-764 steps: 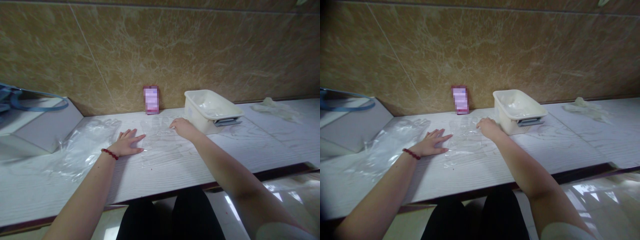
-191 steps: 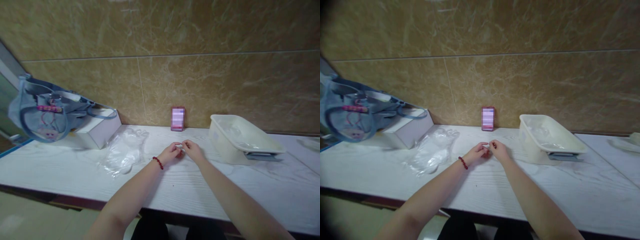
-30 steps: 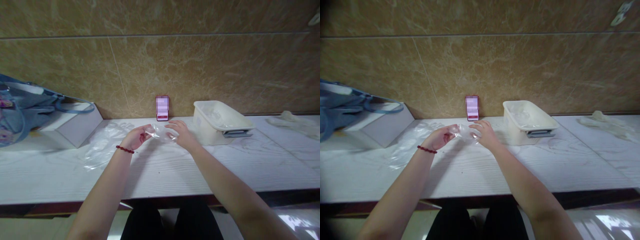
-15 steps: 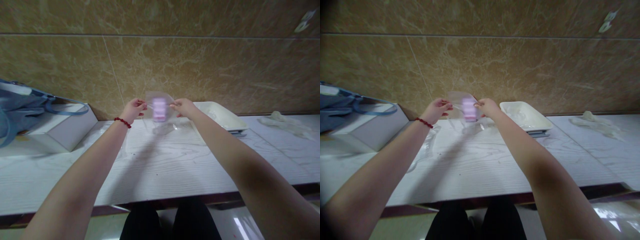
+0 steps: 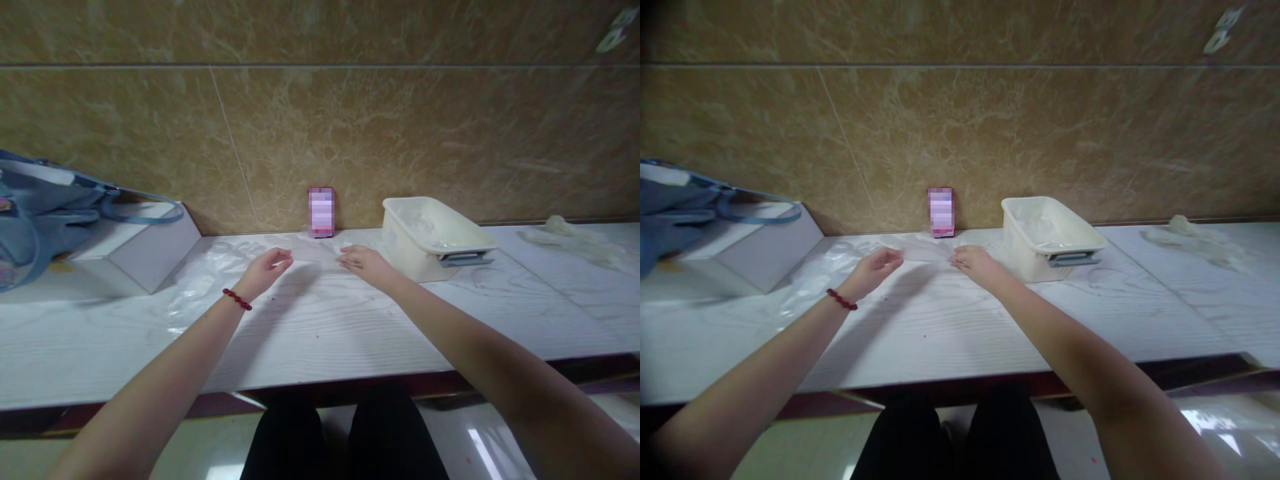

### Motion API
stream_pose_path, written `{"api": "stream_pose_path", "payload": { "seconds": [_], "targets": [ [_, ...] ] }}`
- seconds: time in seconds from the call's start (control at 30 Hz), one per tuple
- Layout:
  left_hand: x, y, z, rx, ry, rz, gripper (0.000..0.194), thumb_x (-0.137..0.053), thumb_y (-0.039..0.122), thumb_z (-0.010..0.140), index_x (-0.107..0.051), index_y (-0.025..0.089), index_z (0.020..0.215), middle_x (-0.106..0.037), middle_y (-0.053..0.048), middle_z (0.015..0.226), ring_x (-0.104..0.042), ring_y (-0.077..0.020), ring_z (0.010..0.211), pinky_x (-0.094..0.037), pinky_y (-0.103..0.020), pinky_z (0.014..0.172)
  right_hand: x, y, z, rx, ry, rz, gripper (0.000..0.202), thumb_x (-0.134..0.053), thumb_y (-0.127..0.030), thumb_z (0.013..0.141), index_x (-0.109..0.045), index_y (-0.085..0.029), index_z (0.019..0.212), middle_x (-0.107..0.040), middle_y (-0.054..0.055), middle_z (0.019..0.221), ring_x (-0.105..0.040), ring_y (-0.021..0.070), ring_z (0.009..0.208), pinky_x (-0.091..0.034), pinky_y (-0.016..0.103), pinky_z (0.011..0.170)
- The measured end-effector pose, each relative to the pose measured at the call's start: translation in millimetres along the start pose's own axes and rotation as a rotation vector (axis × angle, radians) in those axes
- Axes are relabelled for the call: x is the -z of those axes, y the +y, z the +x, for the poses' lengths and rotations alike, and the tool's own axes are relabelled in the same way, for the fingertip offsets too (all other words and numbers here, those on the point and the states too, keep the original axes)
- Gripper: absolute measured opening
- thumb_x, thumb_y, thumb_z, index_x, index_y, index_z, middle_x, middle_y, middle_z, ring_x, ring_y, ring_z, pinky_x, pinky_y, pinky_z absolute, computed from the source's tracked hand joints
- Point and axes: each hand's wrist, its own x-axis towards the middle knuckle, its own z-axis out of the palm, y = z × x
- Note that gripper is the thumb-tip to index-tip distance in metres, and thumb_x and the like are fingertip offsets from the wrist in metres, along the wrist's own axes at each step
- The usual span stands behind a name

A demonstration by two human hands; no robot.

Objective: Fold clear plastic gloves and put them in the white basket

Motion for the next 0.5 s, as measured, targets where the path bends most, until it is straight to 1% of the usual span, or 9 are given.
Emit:
{"api": "stream_pose_path", "payload": {
  "seconds": [0.07,0.17,0.23,0.3,0.37,0.43,0.5],
  "targets": [
    [-5.0,-10,-10,0.003,-0.090,0.062,0.028,-0.046,0.042,0.074,-0.055,0.018,0.083,-0.059,-0.007,0.100,-0.055,-0.0181,0.092,-0.046,-0.029,0.074,-10,1,-13,0.019,-0.066,-0.051,0.024,-0.047,-0.020,0.080,-0.063,-0.021,0.098,-0.057,0.007,0.112,-0.051,0.0161,0.104,-0.039,0.031,0.090],
    [-9.6,-20,-18,-0.060,-0.215,0.218,0.020,-0.047,0.035,0.072,-0.058,0.019,0.079,-0.058,-0.007,0.104,-0.052,-0.0196,0.098,-0.044,-0.030,0.077,-23,-1,-31,0.040,-0.171,-0.177,0.031,-0.047,-0.016,0.079,-0.058,-0.020,0.108,-0.050,0.010,0.121,-0.045,0.0189,0.111,-0.036,0.034,0.093],
    [-9.8,-22,-19,-0.114,-0.283,0.315,0.017,-0.047,0.029,0.070,-0.059,0.019,0.077,-0.058,-0.006,0.102,-0.051,-0.0195,0.099,-0.041,-0.030,0.082,-30,-5,-42,0.061,-0.206,-0.244,0.033,-0.045,-0.018,0.081,-0.056,-0.020,0.112,-0.046,0.011,0.124,-0.042,0.0204,0.114,-0.032,0.036,0.096],
    [-7.3,-20,-19,-0.136,-0.344,0.386,0.017,-0.045,0.024,0.068,-0.059,0.019,0.076,-0.060,-0.006,0.096,-0.052,-0.0189,0.097,-0.039,-0.030,0.085,-34,-11,-50,0.088,-0.221,-0.275,0.033,-0.041,-0.022,0.083,-0.055,-0.020,0.113,-0.046,0.012,0.124,-0.040,0.0204,0.116,-0.030,0.037,0.098],
    [-2.1,-16,-18,-0.096,-0.394,0.444,0.019,-0.043,0.023,0.067,-0.059,0.018,0.076,-0.061,-0.006,0.090,-0.054,-0.0185,0.089,-0.040,-0.030,0.082,-35,-18,-56,0.099,-0.230,-0.274,0.033,-0.038,-0.026,0.085,-0.054,-0.022,0.114,-0.046,0.010,0.125,-0.038,0.0198,0.117,-0.028,0.037,0.098],
    [5.2,-11,-18,-0.001,-0.433,0.491,0.022,-0.041,0.025,0.066,-0.059,0.017,0.076,-0.062,-0.005,0.085,-0.056,-0.0180,0.080,-0.042,-0.029,0.075,-33,-24,-60,0.098,-0.246,-0.250,0.034,-0.036,-0.030,0.085,-0.054,-0.025,0.113,-0.044,0.008,0.126,-0.037,0.0200,0.118,-0.029,0.038,0.098],
    [13.4,-8,-19,0.087,-0.468,0.514,0.024,-0.040,0.026,0.066,-0.059,0.018,0.079,-0.062,-0.005,0.085,-0.057,-0.0179,0.077,-0.043,-0.028,0.072,-27,-30,-63,0.088,-0.272,-0.212,0.033,-0.036,-0.035,0.085,-0.054,-0.029,0.113,-0.043,0.005,0.128,-0.035,0.0208,0.119,-0.029,0.039,0.096]
  ]
}}
